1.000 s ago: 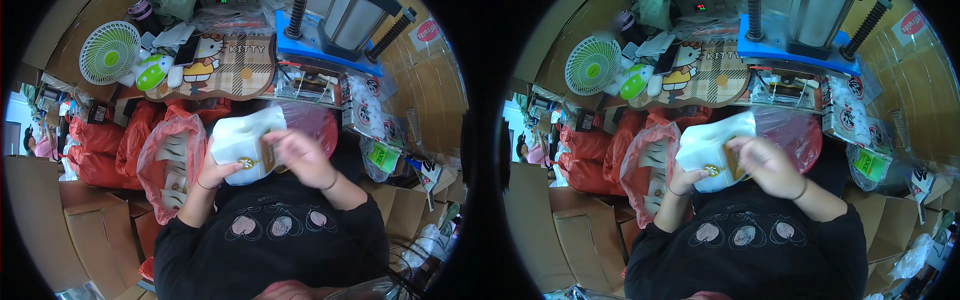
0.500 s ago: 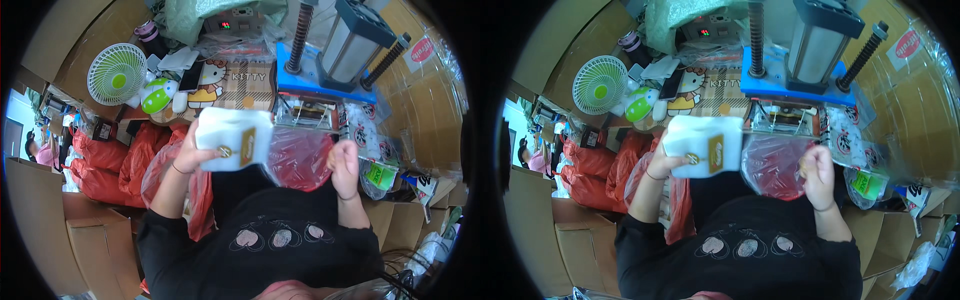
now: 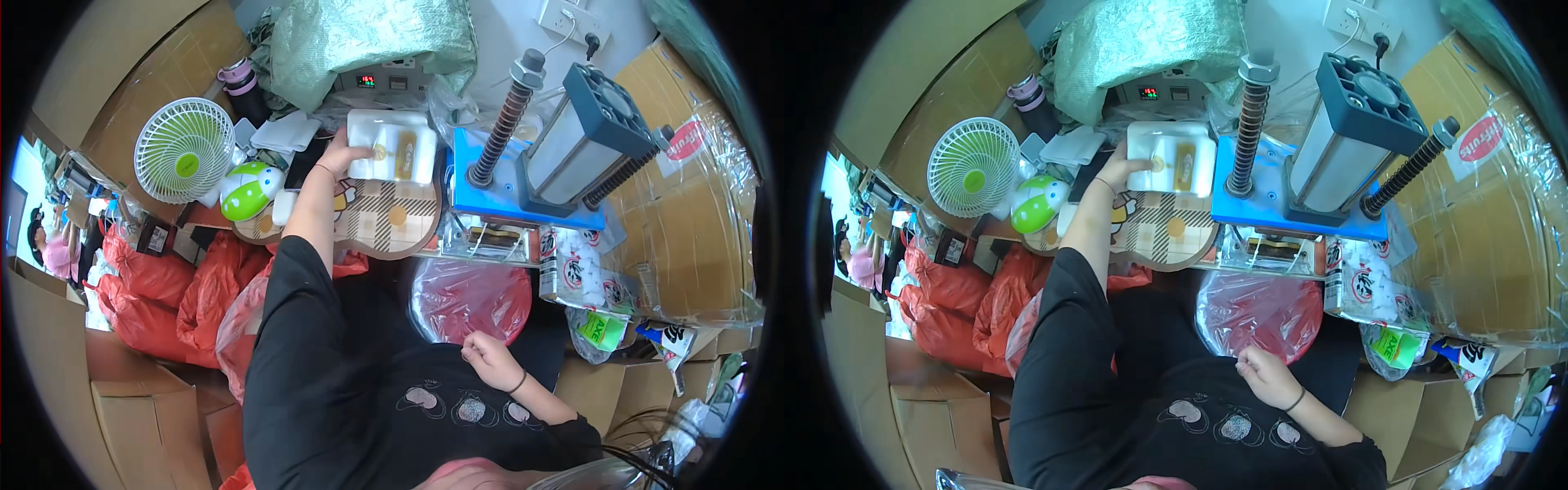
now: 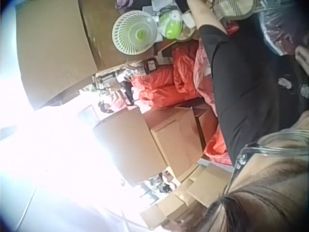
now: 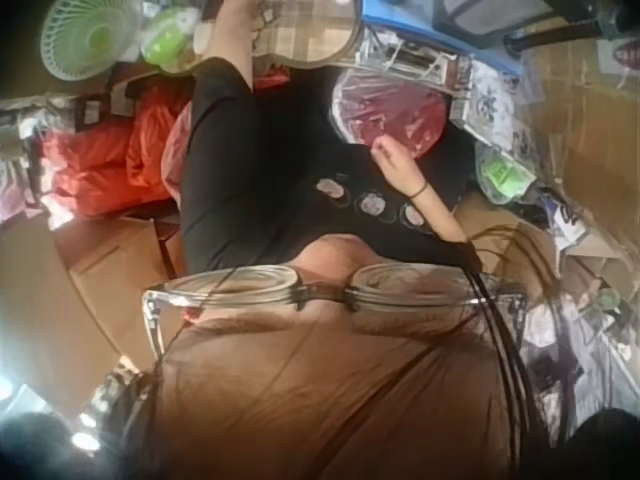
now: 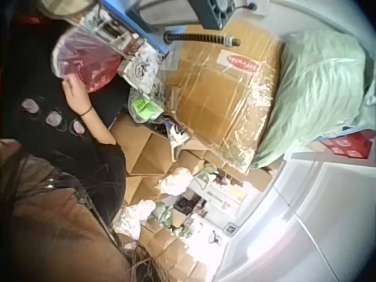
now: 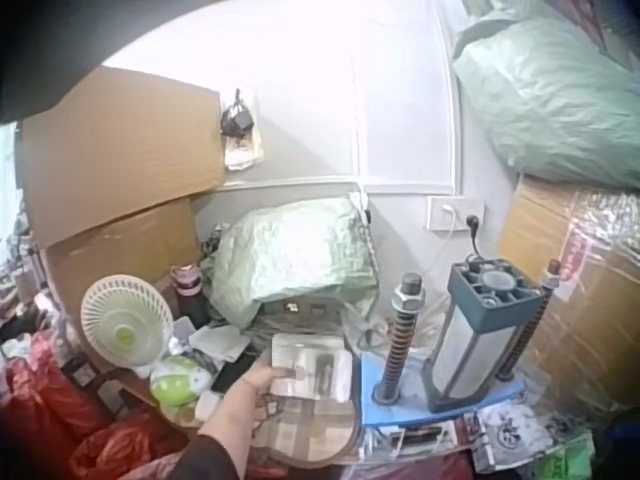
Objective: The person is packaging small items into plastic bags using a sealing machine and placing them into cardboard boxes.
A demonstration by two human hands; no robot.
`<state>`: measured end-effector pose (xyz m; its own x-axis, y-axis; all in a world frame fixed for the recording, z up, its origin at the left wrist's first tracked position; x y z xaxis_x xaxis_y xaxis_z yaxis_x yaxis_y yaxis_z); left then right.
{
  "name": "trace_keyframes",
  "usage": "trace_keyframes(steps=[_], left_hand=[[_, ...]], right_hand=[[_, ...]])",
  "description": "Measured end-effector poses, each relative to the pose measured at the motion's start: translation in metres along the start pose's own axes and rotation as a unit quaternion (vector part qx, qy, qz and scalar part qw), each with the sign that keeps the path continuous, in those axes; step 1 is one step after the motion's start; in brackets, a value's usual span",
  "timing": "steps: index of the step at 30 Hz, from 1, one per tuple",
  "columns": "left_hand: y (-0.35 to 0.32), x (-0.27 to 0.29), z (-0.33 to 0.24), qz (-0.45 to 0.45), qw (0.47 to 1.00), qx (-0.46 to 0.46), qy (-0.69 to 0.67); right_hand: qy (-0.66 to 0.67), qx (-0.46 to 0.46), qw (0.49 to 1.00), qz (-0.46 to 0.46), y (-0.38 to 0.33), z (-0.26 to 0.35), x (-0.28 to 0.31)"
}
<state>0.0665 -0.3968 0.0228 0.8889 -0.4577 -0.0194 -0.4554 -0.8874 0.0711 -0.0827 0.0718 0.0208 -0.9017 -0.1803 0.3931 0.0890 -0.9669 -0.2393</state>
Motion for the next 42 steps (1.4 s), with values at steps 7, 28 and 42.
trace_keyframes(steps=[7, 28, 42], left_hand=[[-0.013, 0.022, -0.017, 0.037, 0.972, 0.039, 0.230], [-0.521, 0.134, 0.055, 0.149, 0.669, 0.363, 0.631], [-0.467, 0.121, 0.074, -0.052, 0.621, -0.053, 0.780]], right_hand=[[-0.028, -0.011, 0.997, -0.074, 0.005, -0.018, 0.016], [-0.185, 0.098, 0.977, 0.045, 0.026, 0.001, -0.048], [-0.203, 0.094, 0.974, 0.023, 0.018, 0.001, -0.047]])
Point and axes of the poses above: each hand's wrist, its own y-axis towards the middle knuckle, its own x-axis out of the back of the hand, z = x × y, the point moved 10 cm from there along y, towards the middle knuckle, and after that the axes turned 6 degrees about -x, right-handed, at the moved point
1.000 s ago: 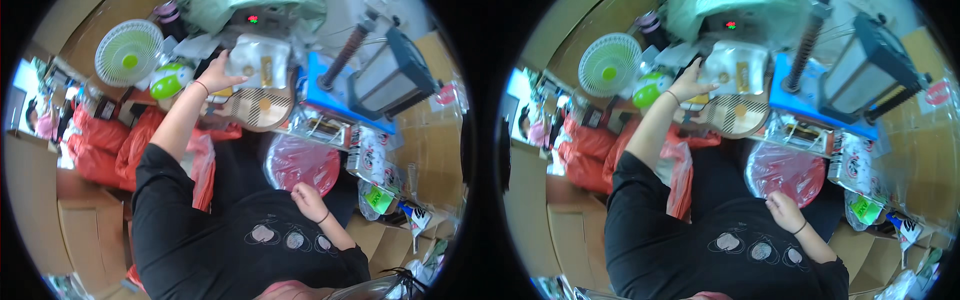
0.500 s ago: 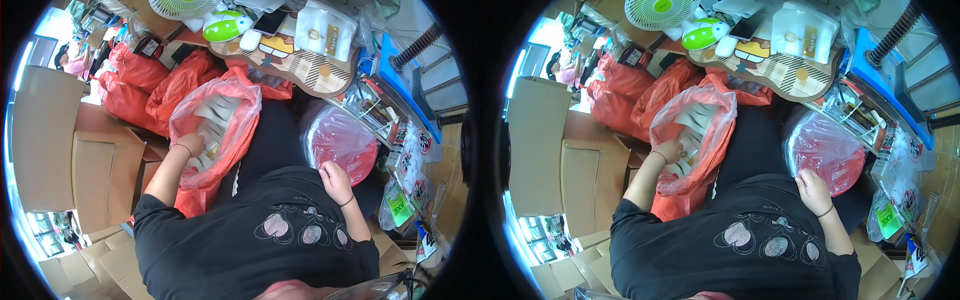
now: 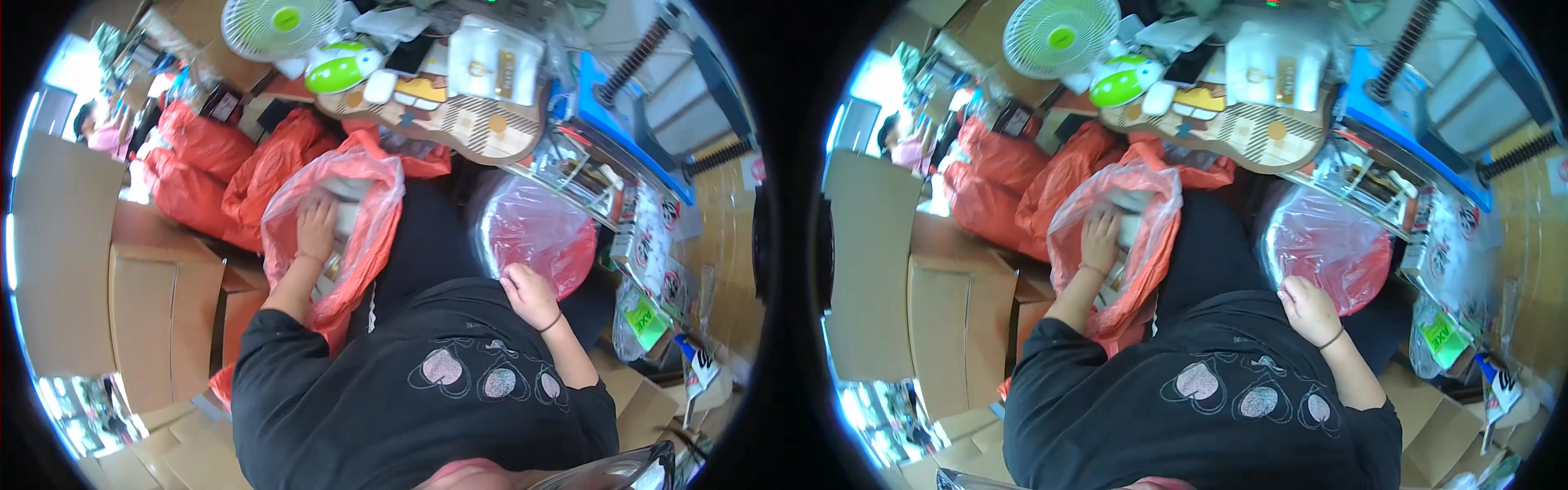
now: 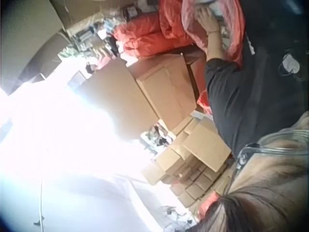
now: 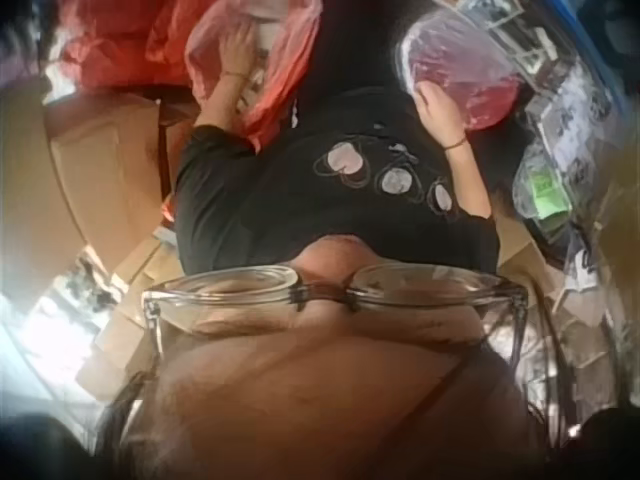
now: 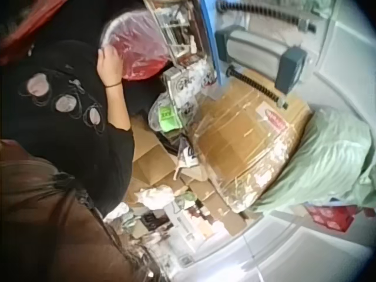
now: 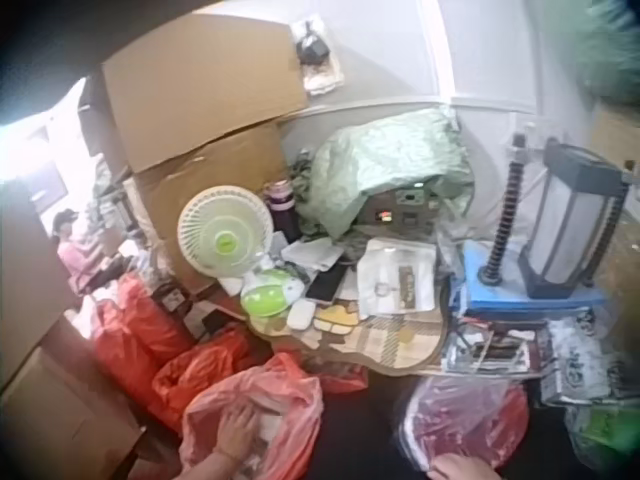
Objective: The person is packaging small items into plastic bags using a sealing machine and placing them into cardboard boxes.
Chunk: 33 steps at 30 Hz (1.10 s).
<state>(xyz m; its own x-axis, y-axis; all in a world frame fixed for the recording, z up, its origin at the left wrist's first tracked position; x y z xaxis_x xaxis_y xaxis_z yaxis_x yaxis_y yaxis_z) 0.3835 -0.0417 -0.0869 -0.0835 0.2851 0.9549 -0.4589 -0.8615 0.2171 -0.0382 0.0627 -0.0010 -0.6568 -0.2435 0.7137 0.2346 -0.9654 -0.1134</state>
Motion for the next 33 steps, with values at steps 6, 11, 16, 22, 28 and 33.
trace_keyframes(steps=[6, 11, 16, 22, 28, 33], left_hand=[[-0.019, 0.005, -0.001, -0.007, 0.999, -0.037, 0.030], [0.029, 0.022, -0.012, 0.096, 0.989, -0.104, -0.030], [0.019, 0.080, 0.020, -0.001, 0.989, -0.072, -0.128], [-0.003, 0.129, 0.081, -0.040, 0.805, 0.229, -0.546], [-0.011, 0.155, 0.018, -0.097, 0.492, 0.228, -0.834], [0.021, 0.163, -0.116, 0.047, 0.354, 0.150, -0.922]], right_hand=[[-0.032, -0.007, 0.998, -0.052, -0.021, -0.023, 0.023], [-0.085, -0.031, 0.994, -0.067, -0.052, -0.048, 0.036], [-0.075, -0.073, 0.979, -0.175, -0.093, -0.074, 0.104], [-0.049, -0.216, 0.793, -0.568, -0.237, -0.107, 0.245], [-0.336, -0.148, 0.769, -0.523, -0.275, -0.155, 0.249], [-0.433, -0.181, 0.746, -0.472, -0.241, -0.098, 0.237]])
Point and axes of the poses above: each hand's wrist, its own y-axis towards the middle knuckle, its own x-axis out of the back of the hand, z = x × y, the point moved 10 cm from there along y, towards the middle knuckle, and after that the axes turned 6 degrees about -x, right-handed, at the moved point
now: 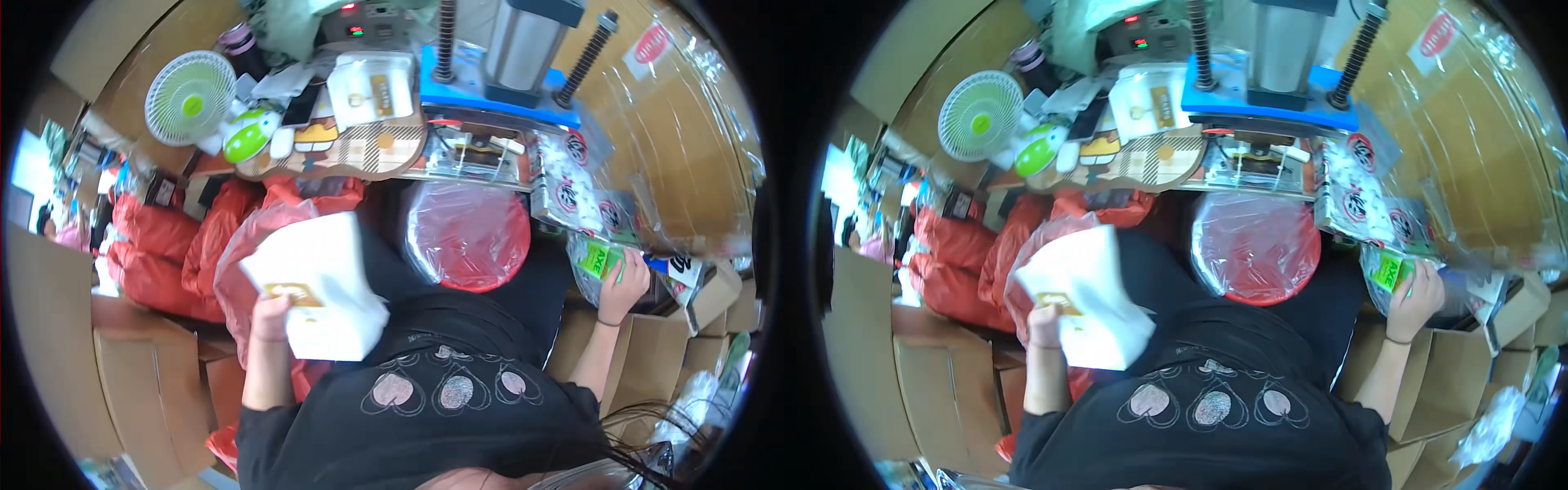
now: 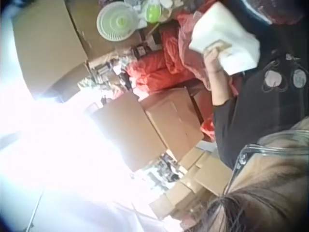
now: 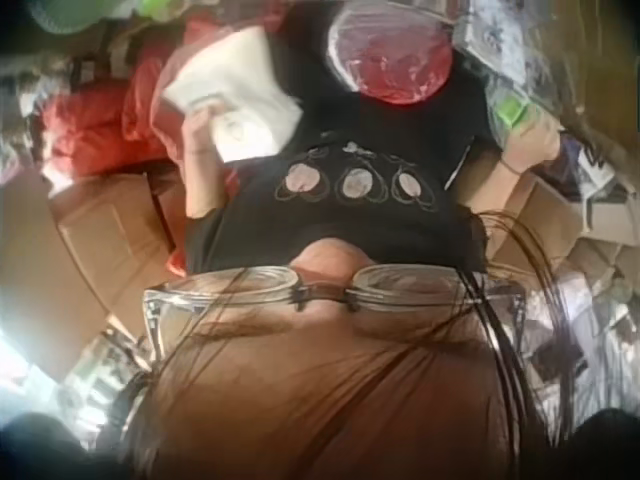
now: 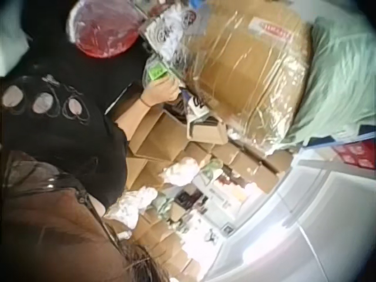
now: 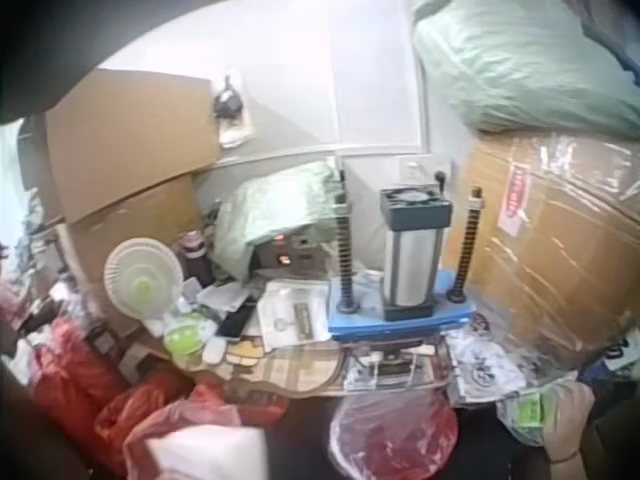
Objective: The person is packaging small items into plastic bags using a sealing machine and placing them into cardboard boxes.
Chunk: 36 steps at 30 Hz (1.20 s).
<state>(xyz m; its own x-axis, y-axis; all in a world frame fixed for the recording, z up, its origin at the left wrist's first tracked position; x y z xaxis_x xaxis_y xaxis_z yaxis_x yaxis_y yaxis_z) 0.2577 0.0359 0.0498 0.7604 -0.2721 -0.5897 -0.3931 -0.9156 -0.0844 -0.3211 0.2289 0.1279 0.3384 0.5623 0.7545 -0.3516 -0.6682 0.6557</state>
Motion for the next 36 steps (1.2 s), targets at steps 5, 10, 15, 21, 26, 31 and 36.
trace_keyframes(steps=[5, 10, 15, 21, 26, 31, 36], left_hand=[[0.029, -0.087, 0.074, 0.108, 0.980, 0.159, -0.045], [0.050, -0.127, 0.096, 0.136, 0.966, 0.219, 0.002], [0.055, -0.147, 0.099, 0.184, 0.958, 0.200, 0.086], [0.051, -0.128, 0.123, 0.151, 0.954, 0.254, 0.043], [0.067, -0.113, 0.115, 0.184, 0.951, 0.248, -0.008], [0.089, -0.133, 0.116, 0.309, 0.888, 0.334, 0.066], [0.072, -0.152, 0.185, 0.313, 0.795, 0.519, -0.016]], right_hand=[[0.554, -0.119, 0.769, 0.296, -0.007, 0.144, -0.031], [0.790, -0.196, 0.316, 0.488, -0.082, 0.283, -0.040], [0.785, -0.312, 0.293, 0.448, -0.094, 0.263, -0.081], [0.804, -0.376, 0.360, 0.287, -0.046, 0.177, -0.101], [0.828, -0.311, 0.416, 0.211, -0.001, 0.099, -0.084], [0.840, -0.242, 0.425, 0.234, 0.039, 0.110, -0.047], [0.762, -0.030, 0.414, 0.498, 0.053, 0.233, -0.018]])
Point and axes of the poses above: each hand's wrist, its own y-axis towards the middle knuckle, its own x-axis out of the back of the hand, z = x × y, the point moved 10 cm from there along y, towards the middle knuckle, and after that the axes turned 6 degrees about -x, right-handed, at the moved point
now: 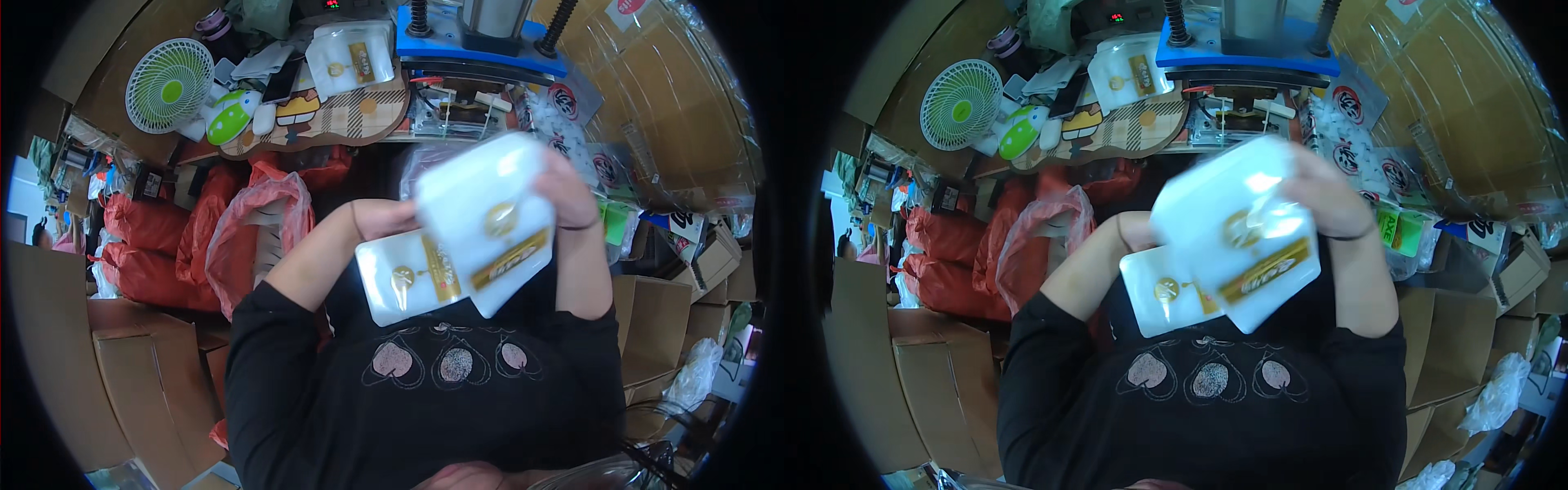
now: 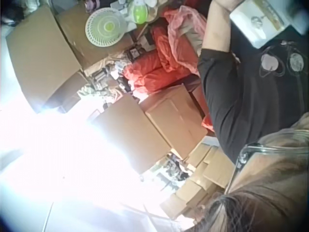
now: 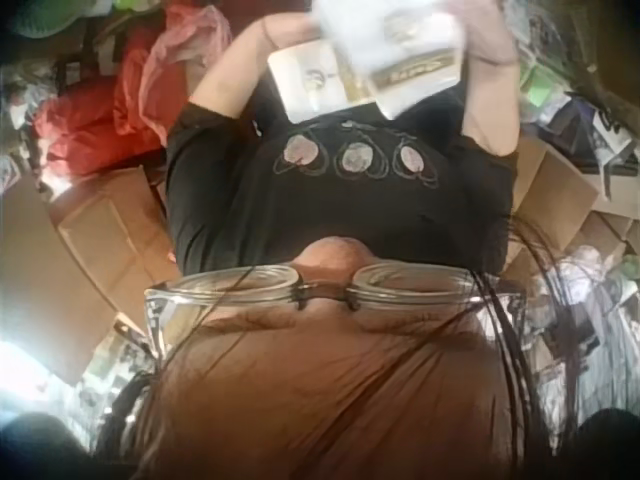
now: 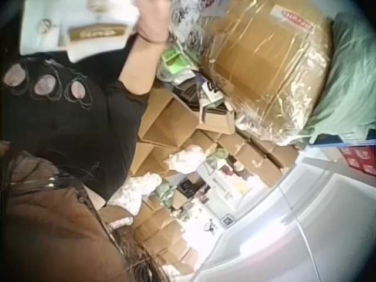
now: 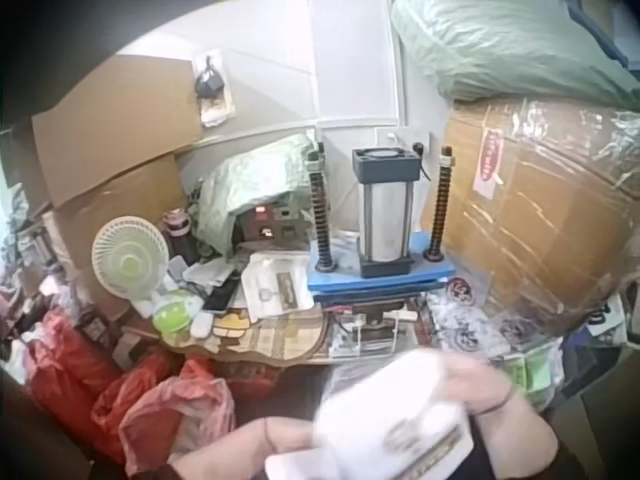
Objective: The person is packaging small items into plastic bags using a sealing machine and placing them into cardboard boxes.
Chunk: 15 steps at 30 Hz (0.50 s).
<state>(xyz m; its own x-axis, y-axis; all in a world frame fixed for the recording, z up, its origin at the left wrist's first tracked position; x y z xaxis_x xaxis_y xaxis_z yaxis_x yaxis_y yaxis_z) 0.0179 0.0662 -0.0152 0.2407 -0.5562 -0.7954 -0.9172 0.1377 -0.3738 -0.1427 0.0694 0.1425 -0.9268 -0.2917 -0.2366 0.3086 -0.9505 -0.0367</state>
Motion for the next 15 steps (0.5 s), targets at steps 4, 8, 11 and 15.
trace_keyframes(steps=[4, 8, 11, 15], left_hand=[[0.020, 0.002, -0.019, 0.134, 0.974, -0.093, 0.156], [-0.009, -0.012, 0.002, 0.155, 0.968, -0.056, 0.188], [-0.031, -0.021, -0.009, 0.044, 0.983, -0.067, 0.166], [-0.036, -0.033, -0.018, 0.034, 0.959, -0.073, 0.273]], right_hand=[[-0.354, -0.070, 0.923, 0.132, 0.047, -0.027, -0.090], [-0.582, 0.206, 0.784, -0.068, 0.022, 0.010, -0.100], [-0.403, 0.117, 0.884, -0.207, -0.012, -0.042, -0.026], [0.243, -0.147, 0.959, 0.011, -0.022, -0.159, -0.068]])
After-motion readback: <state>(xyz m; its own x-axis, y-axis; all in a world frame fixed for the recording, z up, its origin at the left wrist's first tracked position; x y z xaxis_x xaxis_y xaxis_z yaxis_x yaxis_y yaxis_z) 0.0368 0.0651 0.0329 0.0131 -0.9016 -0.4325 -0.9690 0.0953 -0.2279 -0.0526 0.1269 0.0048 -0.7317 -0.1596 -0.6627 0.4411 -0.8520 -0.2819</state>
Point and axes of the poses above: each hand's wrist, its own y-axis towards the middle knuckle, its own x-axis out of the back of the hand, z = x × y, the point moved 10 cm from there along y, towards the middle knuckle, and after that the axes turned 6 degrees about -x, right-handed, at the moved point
